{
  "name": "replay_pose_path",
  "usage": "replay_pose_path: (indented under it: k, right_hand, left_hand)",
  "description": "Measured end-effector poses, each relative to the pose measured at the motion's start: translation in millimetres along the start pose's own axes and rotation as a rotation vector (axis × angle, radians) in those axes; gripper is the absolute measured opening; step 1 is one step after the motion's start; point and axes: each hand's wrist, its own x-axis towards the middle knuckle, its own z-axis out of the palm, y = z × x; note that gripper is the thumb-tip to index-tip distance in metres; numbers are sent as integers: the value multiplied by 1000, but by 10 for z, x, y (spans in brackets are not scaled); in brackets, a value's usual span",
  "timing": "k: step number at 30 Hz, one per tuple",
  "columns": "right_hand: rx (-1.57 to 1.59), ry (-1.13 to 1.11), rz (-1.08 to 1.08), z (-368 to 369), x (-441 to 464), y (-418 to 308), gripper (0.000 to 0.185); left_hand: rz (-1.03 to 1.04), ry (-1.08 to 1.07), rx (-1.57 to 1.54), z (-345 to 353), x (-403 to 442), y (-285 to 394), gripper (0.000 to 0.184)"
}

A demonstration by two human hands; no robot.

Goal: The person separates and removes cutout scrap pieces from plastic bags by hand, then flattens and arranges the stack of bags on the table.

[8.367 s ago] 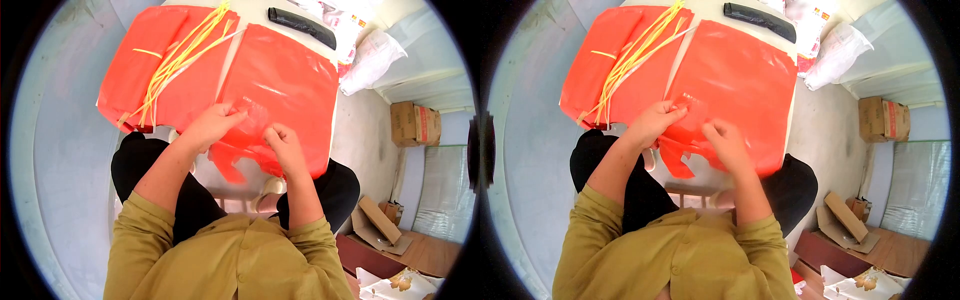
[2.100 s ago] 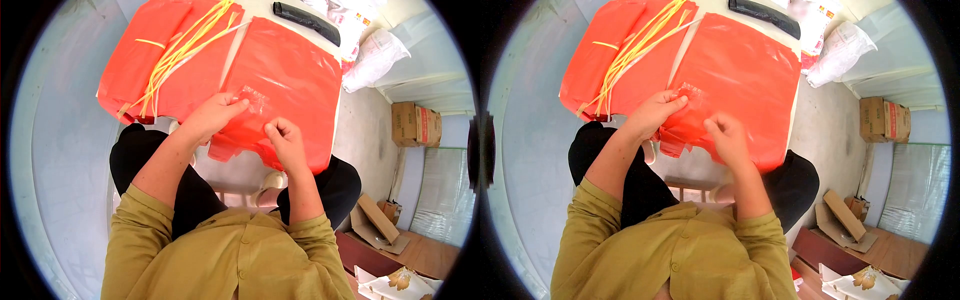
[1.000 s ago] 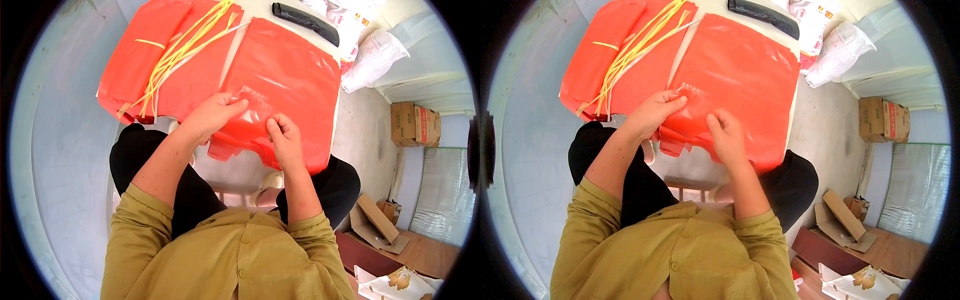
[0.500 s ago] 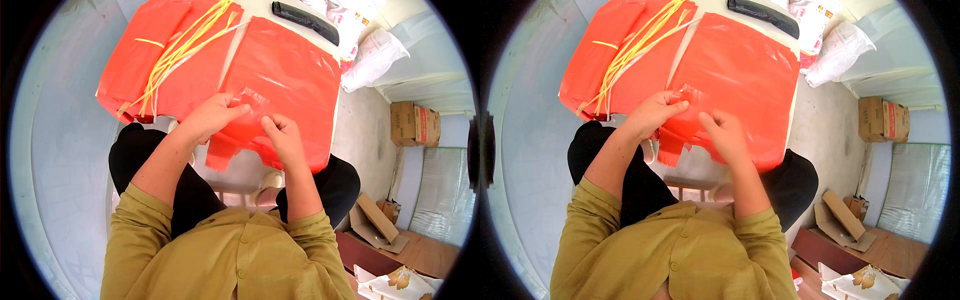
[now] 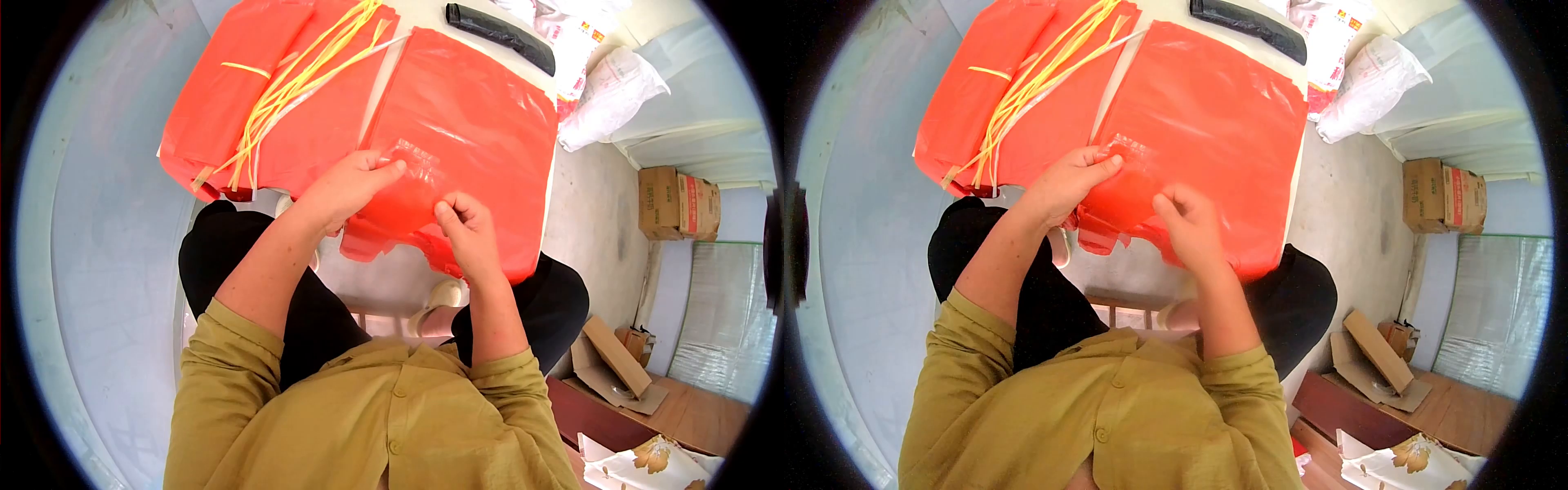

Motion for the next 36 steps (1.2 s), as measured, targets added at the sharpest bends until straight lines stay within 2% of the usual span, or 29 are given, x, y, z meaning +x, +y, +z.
replay_pose_path:
  k: [1, 4, 7, 10, 14, 17, 20, 22, 23, 26, 28, 31, 33, 36]
  right_hand:
    - [-6, -44, -22, -35, -22, -8, 19]
    - [117, -474, 240, -207, -71, -145, 20]
    - [134, -211, 89, -108, 7, -88, 27]
    - [-37, -3, 135, -6, 86, -110, 26]
    - [-29, 28, 80, 76, 163, -27, 26]
    - [22, 41, 43, 112, 154, -68, 25]
    - [14, 65, 47, 86, 134, -8, 23]
    - [34, 82, 44, 60, 109, 4, 22]
    - [22, 62, 43, 52, 89, -7, 20]
    - [-14, -19, 81, 8, -10, -52, 16]
    - [-41, -107, 157, -38, -76, -56, 14]
    - [57, -369, 139, -82, -120, -147, 16]
    - [138, -216, 118, -22, -73, -118, 19]
    - [98, -34, 124, 38, 29, -120, 23]
  left_hand:
    - [10, -5, -8, -4, 19, -22, 37]
    - [26, 6, -13, 38, -52, 43, 38]
    - [31, 18, 43, 28, -33, 22, 39]
    - [73, 49, 95, 68, -78, 49, 39]
    - [61, -25, 168, 39, -99, 86, 42]
    - [66, -40, 77, 12, -35, 30, 43]
    - [-32, -8, 81, 45, -136, 160, 43]
    - [-21, 1, 69, 65, -124, 166, 33]
    - [-16, 6, 64, 67, -117, 165, 28]
    - [101, -48, -29, 37, 0, -21, 42]
    - [104, -54, -34, 36, -5, -24, 41]
    - [78, -35, 2, 29, -25, -8, 41]
    - [63, -26, 25, 17, -12, -25, 41]
    - [48, -5, 87, 14, -26, -3, 43]
